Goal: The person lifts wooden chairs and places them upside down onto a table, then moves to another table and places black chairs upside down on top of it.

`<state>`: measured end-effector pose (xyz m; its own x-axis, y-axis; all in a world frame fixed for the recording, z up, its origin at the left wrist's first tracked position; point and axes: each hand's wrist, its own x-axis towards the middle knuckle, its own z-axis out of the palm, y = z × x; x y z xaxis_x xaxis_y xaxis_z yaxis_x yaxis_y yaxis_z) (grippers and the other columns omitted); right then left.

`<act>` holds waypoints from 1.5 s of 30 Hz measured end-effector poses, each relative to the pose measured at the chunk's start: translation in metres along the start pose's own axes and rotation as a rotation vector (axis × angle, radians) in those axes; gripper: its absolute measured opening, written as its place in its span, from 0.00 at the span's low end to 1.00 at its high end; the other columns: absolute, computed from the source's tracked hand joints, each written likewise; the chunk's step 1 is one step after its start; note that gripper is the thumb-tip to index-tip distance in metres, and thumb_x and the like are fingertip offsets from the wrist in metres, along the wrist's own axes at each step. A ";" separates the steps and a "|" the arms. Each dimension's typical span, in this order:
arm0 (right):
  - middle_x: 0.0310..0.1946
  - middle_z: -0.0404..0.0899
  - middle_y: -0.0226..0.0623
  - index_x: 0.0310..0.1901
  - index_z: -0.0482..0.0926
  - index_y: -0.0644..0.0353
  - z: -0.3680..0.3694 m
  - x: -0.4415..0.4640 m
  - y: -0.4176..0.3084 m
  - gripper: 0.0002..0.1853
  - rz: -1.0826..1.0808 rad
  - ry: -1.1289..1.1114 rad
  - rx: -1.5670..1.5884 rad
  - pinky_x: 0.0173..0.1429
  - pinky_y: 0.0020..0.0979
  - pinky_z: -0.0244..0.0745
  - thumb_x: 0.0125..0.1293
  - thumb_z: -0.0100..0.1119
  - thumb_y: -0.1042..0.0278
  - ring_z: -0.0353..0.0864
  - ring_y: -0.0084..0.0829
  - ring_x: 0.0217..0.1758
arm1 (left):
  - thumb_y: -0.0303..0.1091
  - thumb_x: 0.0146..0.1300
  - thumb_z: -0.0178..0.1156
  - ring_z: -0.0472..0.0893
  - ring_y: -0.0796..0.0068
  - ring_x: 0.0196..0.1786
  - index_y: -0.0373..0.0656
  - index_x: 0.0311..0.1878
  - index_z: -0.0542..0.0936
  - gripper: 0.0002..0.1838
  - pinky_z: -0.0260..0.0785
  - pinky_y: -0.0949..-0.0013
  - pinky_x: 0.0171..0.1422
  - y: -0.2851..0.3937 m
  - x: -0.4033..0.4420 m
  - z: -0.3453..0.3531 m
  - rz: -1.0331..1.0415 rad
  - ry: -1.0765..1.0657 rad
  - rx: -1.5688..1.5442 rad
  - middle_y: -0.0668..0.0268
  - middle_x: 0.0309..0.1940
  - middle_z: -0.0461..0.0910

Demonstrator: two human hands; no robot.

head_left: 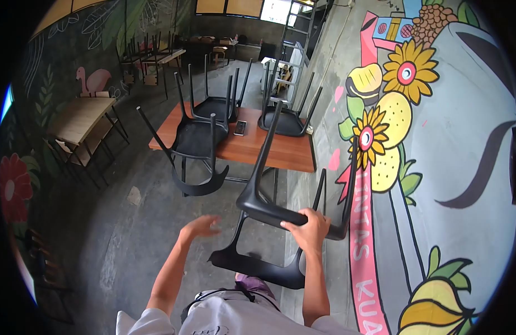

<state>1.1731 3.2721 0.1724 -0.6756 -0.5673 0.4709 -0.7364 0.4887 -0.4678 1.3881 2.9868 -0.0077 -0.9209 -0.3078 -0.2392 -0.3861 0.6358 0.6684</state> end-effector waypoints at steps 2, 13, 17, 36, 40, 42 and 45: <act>0.29 0.81 0.29 0.33 0.81 0.51 -0.005 0.004 -0.005 0.24 -0.050 0.012 0.012 0.53 0.39 0.60 0.36 0.83 0.53 0.78 0.34 0.38 | 0.53 0.67 0.61 0.77 0.58 0.62 0.39 0.64 0.74 0.31 0.70 0.59 0.64 0.047 0.026 -0.038 0.098 0.164 -0.370 0.55 0.58 0.79; 0.27 0.77 0.27 0.31 0.79 0.55 -0.010 0.066 0.015 0.25 -0.187 -0.037 0.102 0.48 0.35 0.57 0.33 0.84 0.55 0.73 0.32 0.33 | 0.48 0.76 0.49 0.57 0.89 0.10 0.44 0.37 0.73 0.18 0.53 0.83 0.12 0.196 0.192 -0.166 0.393 -0.378 -2.088 0.77 0.15 0.60; 0.29 0.79 0.33 0.31 0.79 0.56 -0.016 0.099 0.031 0.26 -0.122 -0.116 0.124 0.51 0.36 0.61 0.31 0.85 0.57 0.76 0.37 0.39 | 0.46 0.78 0.46 0.58 0.88 0.11 0.46 0.31 0.67 0.19 0.53 0.83 0.13 0.211 0.213 -0.173 0.437 -0.407 -2.136 0.76 0.15 0.59; 0.33 0.77 0.36 0.34 0.76 0.62 0.032 0.201 0.150 0.22 -0.140 -0.106 0.271 0.50 0.38 0.67 0.34 0.77 0.78 0.75 0.41 0.41 | 0.41 0.73 0.56 0.54 0.92 0.13 0.52 0.27 0.64 0.18 0.43 0.81 0.15 0.316 0.294 -0.183 0.381 0.151 -1.649 0.81 0.15 0.57; 0.36 0.77 0.37 0.34 0.76 0.63 0.039 0.207 0.168 0.21 -0.106 -0.072 0.292 0.51 0.38 0.71 0.33 0.73 0.84 0.77 0.43 0.46 | 0.37 0.72 0.57 0.56 0.89 0.13 0.50 0.24 0.65 0.19 0.43 0.78 0.16 0.340 0.290 -0.182 0.388 0.205 -1.614 0.79 0.13 0.60; 0.38 0.78 0.38 0.34 0.75 0.63 0.037 0.208 0.168 0.22 -0.082 -0.062 0.284 0.54 0.39 0.71 0.33 0.72 0.84 0.77 0.43 0.50 | 0.37 0.72 0.57 0.57 0.87 0.13 0.48 0.24 0.66 0.18 0.43 0.77 0.16 0.343 0.294 -0.175 0.409 0.239 -1.588 0.76 0.13 0.61; 0.49 0.77 0.39 0.44 0.77 0.59 0.016 0.212 0.155 0.27 -0.174 -0.253 0.172 0.68 0.44 0.64 0.36 0.72 0.81 0.73 0.45 0.62 | 0.37 0.72 0.57 0.57 0.87 0.13 0.47 0.26 0.65 0.18 0.44 0.75 0.16 0.352 0.295 -0.159 0.394 0.295 -1.531 0.75 0.14 0.62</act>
<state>0.9162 3.2168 0.1884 -0.4944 -0.7890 0.3649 -0.8086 0.2634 -0.5260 0.9890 3.0071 0.2685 -0.8330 -0.5388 0.1257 0.4419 -0.5111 0.7373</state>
